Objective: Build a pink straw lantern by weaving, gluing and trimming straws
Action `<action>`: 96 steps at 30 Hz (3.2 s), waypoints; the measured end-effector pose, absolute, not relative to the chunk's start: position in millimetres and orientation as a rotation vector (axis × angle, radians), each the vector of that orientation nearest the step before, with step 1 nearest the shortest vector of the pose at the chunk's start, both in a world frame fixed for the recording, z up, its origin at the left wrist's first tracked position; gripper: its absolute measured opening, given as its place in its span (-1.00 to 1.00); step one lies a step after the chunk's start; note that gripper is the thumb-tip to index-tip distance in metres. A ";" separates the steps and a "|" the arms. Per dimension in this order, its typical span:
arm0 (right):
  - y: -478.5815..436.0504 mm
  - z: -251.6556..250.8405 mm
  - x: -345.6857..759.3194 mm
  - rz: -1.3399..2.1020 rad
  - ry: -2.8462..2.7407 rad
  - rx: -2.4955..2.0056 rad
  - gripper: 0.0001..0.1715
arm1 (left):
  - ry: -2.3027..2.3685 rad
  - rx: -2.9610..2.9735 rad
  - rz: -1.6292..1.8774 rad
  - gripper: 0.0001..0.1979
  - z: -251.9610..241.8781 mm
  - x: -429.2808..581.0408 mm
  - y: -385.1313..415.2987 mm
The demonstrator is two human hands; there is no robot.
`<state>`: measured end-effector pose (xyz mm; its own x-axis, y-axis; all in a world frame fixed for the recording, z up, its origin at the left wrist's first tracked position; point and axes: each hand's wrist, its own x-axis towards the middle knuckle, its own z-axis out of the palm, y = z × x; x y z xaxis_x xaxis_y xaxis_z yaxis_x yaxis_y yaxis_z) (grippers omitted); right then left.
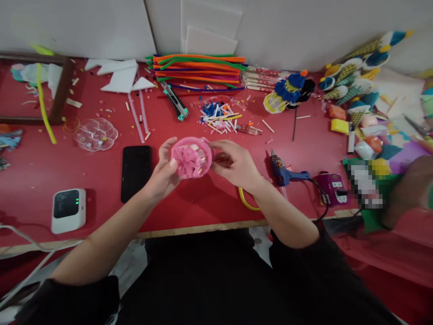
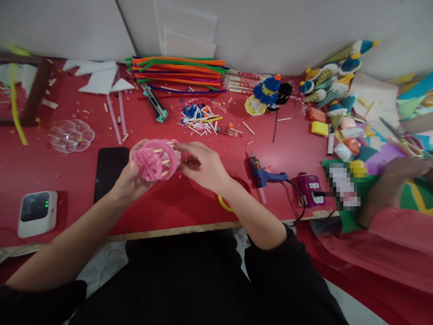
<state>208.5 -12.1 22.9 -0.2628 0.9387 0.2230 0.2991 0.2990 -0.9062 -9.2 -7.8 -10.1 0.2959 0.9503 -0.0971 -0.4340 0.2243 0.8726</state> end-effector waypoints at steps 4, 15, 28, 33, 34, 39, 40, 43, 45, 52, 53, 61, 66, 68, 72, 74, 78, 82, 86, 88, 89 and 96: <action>-5.8 11.5 221.6 0.967 -1.348 -1.147 -0.59 | 0.903 1.456 1.107 -0.32 -13.5 -12.6 -18.4; -68.4 -51.1 265.9 0.596 -0.768 -1.351 -0.63 | 0.869 2.504 0.332 -0.17 -38.1 17.3 -30.0; -66.1 -48.1 267.7 0.586 -0.663 -1.189 -0.76 | 0.646 2.615 0.601 -0.50 -13.6 90.7 70.5; -69.1 -45.7 271.7 0.602 -0.767 -1.192 -0.76 | 0.475 2.708 0.336 -0.47 -23.1 96.0 51.4; -69.2 -45.8 271.7 0.602 -0.774 -1.206 -0.74 | 0.512 2.713 0.314 -0.44 -23.2 95.6 54.3; -67.1 -46.3 265.5 0.614 -0.745 -1.230 -0.67 | 0.927 2.544 0.717 -0.17 3.6 88.3 94.0; -66.3 -45.8 263.5 0.627 -0.728 -1.234 -0.66 | 0.965 2.510 0.827 -0.20 10.0 85.8 99.7; -64.1 -44.0 259.4 0.681 -0.680 -1.239 -0.66 | 0.886 2.499 0.851 -0.43 14.4 75.3 97.8; -62.8 -43.2 259.3 0.716 -0.664 -1.217 -0.68 | 0.764 2.514 0.644 -0.44 3.3 65.9 82.2; -61.8 -46.3 264.0 0.752 -0.647 -1.183 -0.67 | 0.965 2.514 0.360 -0.14 -41.6 41.6 43.1; -62.0 -46.9 263.5 0.742 -0.666 -1.194 -0.68 | 0.970 2.512 0.365 -0.13 -43.6 42.0 46.7; -64.3 -54.1 261.2 0.704 -0.761 -1.267 -0.62 | 0.970 2.460 0.660 -0.10 -50.1 68.0 104.9; -64.2 -55.3 259.6 0.696 -0.781 -1.342 -0.60 | 1.075 2.375 0.854 -0.12 -36.3 85.1 125.2; -64.3 -52.7 257.9 0.692 -0.802 -1.378 -0.60 | 1.077 2.286 0.986 -0.24 -26.7 88.5 128.2; -66.4 -45.2 254.9 0.676 -0.848 -1.452 -0.57 | 1.136 1.904 1.263 -0.74 -6.0 91.5 124.6; -68.4 -41.8 253.6 0.691 -0.893 -1.468 -0.56 | 1.138 1.595 1.259 -0.77 5.0 91.1 115.2; -74.6 -37.0 251.0 0.744 -1.023 -1.428 -0.58 | 1.050 1.141 1.003 -0.72 24.8 79.3 78.5; -84.3 -32.1 247.0 0.821 -1.125 -1.407 -0.57 | 0.967 1.056 0.684 -0.39 32.2 53.5 35.5; -90.1 -24.8 238.1 0.934 -1.170 -1.364 -0.59 | 0.900 1.019 0.511 -0.09 32.9 32.3 8.4; -89.7 -20.9 232.7 0.960 -1.195 -1.347 -0.60 | 0.929 0.996 0.484 -0.16 33.9 26.8 0.5; -89.0 -19.2 230.3 0.969 -1.212 -1.335 -0.61 | 0.957 0.985 0.501 -0.19 34.0 25.0 -2.6; -85.9 -11.3 224.0 0.975 -1.404 -1.332 -0.61 | 0.996 0.858 0.573 -0.17 23.2 14.1 -17.3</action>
<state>224.0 -85.9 -11.3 0.0285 0.9942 0.1040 0.2491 0.0937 -0.9639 14.1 -17.3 23.2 0.4452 0.7546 -0.4820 -0.0368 0.5533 0.8322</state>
